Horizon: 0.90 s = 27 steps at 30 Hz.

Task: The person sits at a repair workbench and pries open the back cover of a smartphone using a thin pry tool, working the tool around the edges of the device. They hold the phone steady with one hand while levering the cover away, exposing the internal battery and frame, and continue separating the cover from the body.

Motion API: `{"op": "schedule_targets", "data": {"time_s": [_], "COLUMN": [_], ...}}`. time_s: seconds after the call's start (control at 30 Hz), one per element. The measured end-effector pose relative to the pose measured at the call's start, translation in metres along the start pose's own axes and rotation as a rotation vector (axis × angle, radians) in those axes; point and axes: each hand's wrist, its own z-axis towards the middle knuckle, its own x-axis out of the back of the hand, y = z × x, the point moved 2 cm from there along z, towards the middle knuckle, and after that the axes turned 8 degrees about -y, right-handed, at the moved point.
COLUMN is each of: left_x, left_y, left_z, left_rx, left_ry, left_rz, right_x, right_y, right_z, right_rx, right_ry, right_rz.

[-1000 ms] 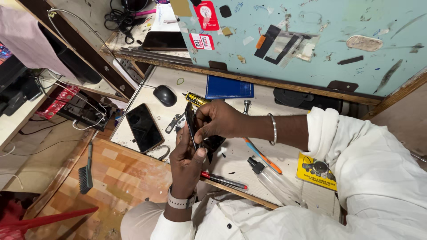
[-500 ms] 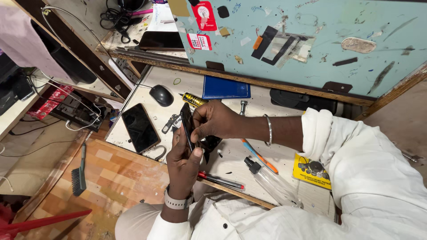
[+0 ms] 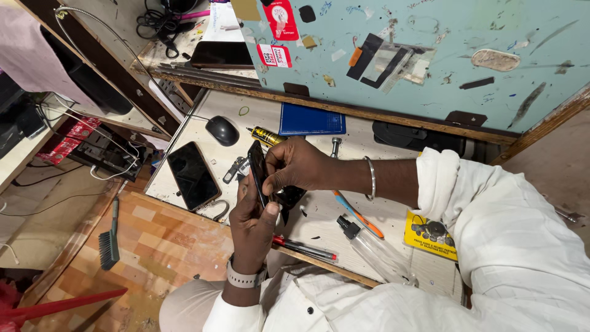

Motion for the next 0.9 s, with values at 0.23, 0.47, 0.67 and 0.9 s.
{"op": "schedule_targets", "data": {"time_s": [0.23,0.47,0.67,0.9], "left_x": [-0.0011,-0.0005,0.0000,-0.0002], "left_y": [0.0026,0.0033,0.0031,0.0017], "left_z": [-0.0001,0.0020,0.0006,0.0008], "left_rx": [0.031,0.002,0.025,-0.002], "left_ry": [0.017,0.002,0.007,-0.007], "left_rz": [-0.013,0.039,0.030,0.015], "right_x": [-0.0007,0.0006,-0.0003,0.0014], "right_y": [0.0033,0.0031,0.0037,0.0045], "right_z": [0.0006,0.0007,0.0007,0.0001], "right_rx": [0.001,-0.008,-0.006,-0.004], "right_ry": [0.003,0.012,0.006,0.002], "right_rz": [-0.029,-0.058,-0.055,-0.046]}}
